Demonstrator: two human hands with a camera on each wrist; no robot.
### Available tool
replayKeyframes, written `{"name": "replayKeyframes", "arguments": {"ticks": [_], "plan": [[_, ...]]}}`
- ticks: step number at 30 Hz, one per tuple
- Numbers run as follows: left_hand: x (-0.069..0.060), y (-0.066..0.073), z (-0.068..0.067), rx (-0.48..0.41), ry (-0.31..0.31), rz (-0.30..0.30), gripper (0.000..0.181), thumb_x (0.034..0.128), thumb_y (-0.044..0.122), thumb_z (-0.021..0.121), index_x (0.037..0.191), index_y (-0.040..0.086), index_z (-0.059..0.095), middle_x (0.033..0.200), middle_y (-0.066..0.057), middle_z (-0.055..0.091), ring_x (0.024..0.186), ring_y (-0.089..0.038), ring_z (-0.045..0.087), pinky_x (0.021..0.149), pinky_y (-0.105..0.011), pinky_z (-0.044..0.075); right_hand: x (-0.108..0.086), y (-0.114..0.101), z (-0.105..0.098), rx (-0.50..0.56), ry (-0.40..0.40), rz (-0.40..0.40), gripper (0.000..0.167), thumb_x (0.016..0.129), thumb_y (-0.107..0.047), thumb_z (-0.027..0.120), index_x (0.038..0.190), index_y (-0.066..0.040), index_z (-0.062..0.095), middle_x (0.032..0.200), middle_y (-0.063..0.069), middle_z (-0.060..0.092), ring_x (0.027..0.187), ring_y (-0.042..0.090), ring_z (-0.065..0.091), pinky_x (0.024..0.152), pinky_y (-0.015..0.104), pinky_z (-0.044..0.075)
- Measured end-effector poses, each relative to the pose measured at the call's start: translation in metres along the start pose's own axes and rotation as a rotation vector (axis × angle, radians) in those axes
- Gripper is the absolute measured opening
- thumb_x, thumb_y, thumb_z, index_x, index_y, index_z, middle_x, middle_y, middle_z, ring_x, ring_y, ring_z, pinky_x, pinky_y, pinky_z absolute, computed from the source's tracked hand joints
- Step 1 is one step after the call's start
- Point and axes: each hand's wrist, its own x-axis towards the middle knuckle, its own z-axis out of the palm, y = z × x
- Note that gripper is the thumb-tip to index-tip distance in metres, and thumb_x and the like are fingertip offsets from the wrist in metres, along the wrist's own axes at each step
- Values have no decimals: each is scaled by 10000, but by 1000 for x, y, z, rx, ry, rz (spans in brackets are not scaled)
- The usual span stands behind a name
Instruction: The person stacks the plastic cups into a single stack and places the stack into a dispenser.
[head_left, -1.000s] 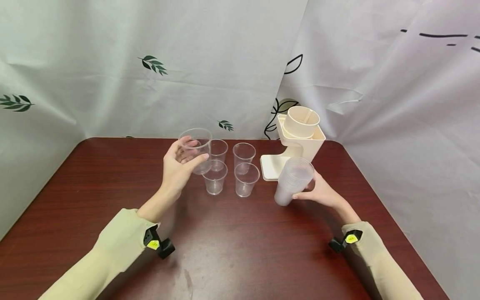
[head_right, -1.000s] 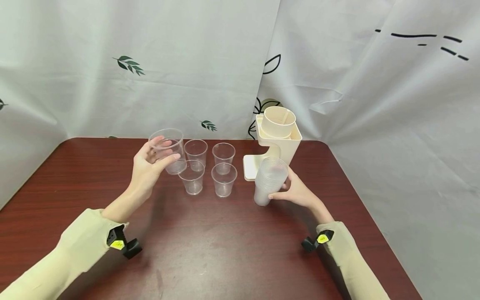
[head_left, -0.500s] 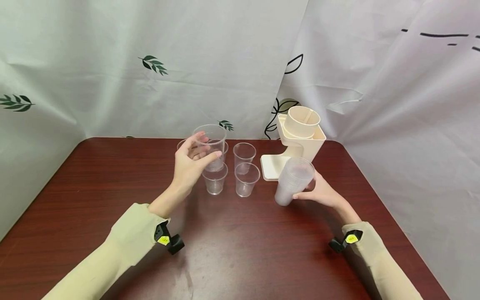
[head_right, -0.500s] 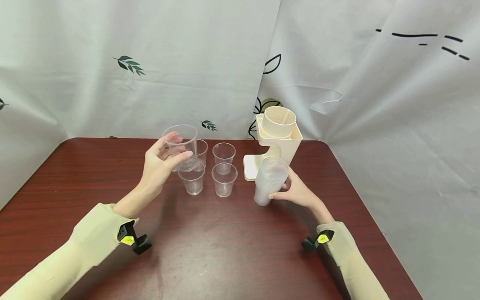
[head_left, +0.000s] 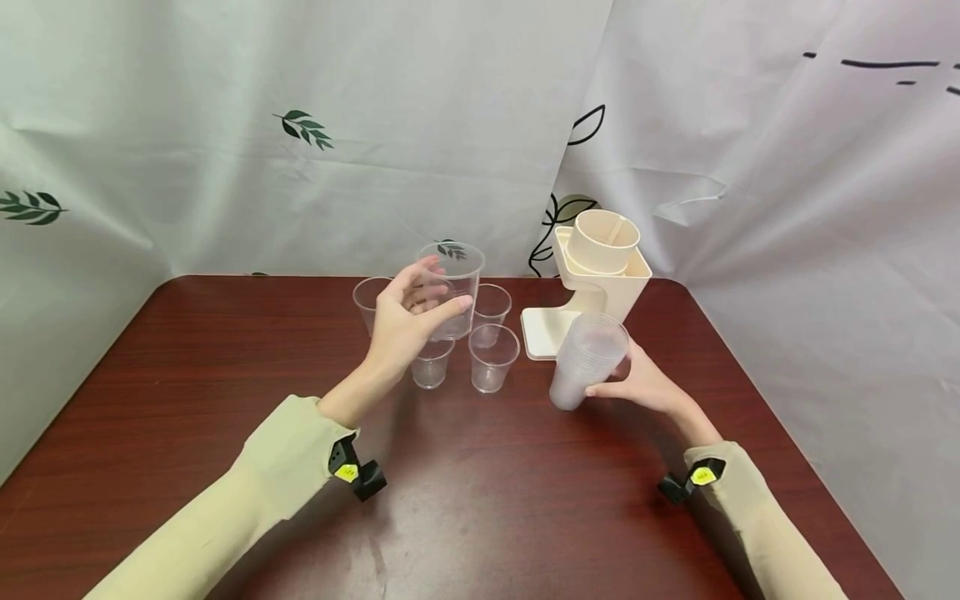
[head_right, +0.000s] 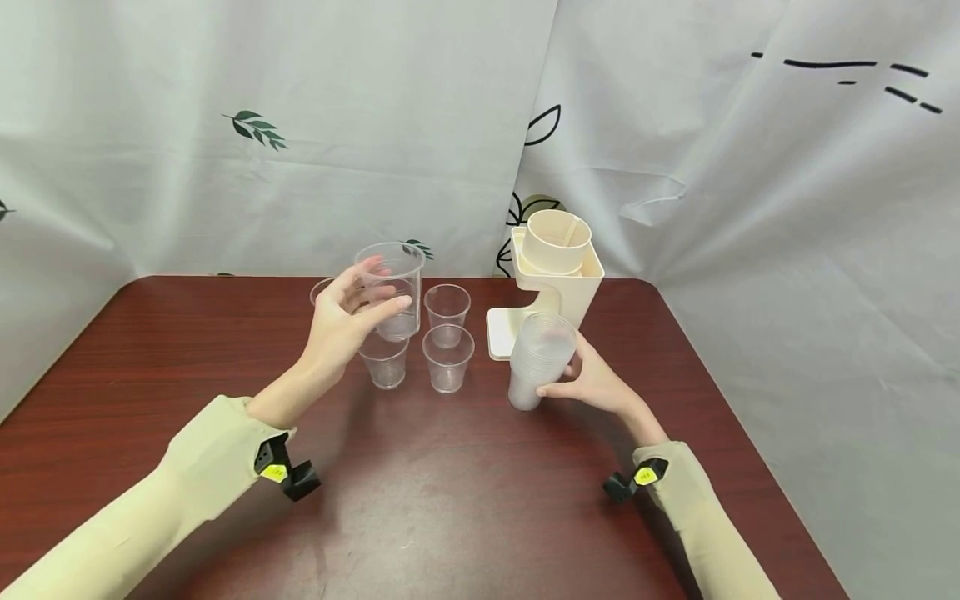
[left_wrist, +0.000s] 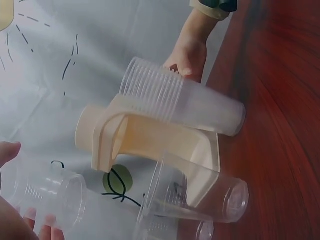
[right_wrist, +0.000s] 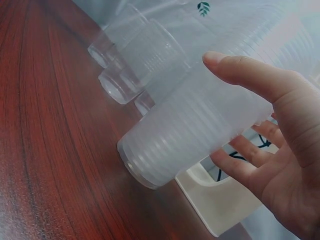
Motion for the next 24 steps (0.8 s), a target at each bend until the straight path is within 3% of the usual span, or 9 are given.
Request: {"name": "replayKeyframes", "arguments": {"ticks": [9,16,24], "plan": [[-1,1,16,-8,-85,-24,622,781,47,765,1350,62,513,1205,-130,611,1052,-232,625,951,-279,510,0,1,1,6,-1,-17,904,702,94,781,1430,-136,296,1262,-50,497,1083,59,556,828,226,547],[-2,1,28,-17,-95,-53,653,773,72,778,1350,70,472,1234,-129,619,1069,-220,628,978,-304,499,1,0,1,2,-1,-15,906,700,104,776,1426,-147,295,1261,-56,493,1079,58,558,817,231,551],[-4,1,41,-42,-111,-39,616,756,58,788,1304,52,506,1193,-129,633,1042,-215,637,957,-314,504,1,-2,1,0,2,-3,898,702,96,779,1424,-135,299,1249,-67,502,1072,53,559,815,230,554]]}}
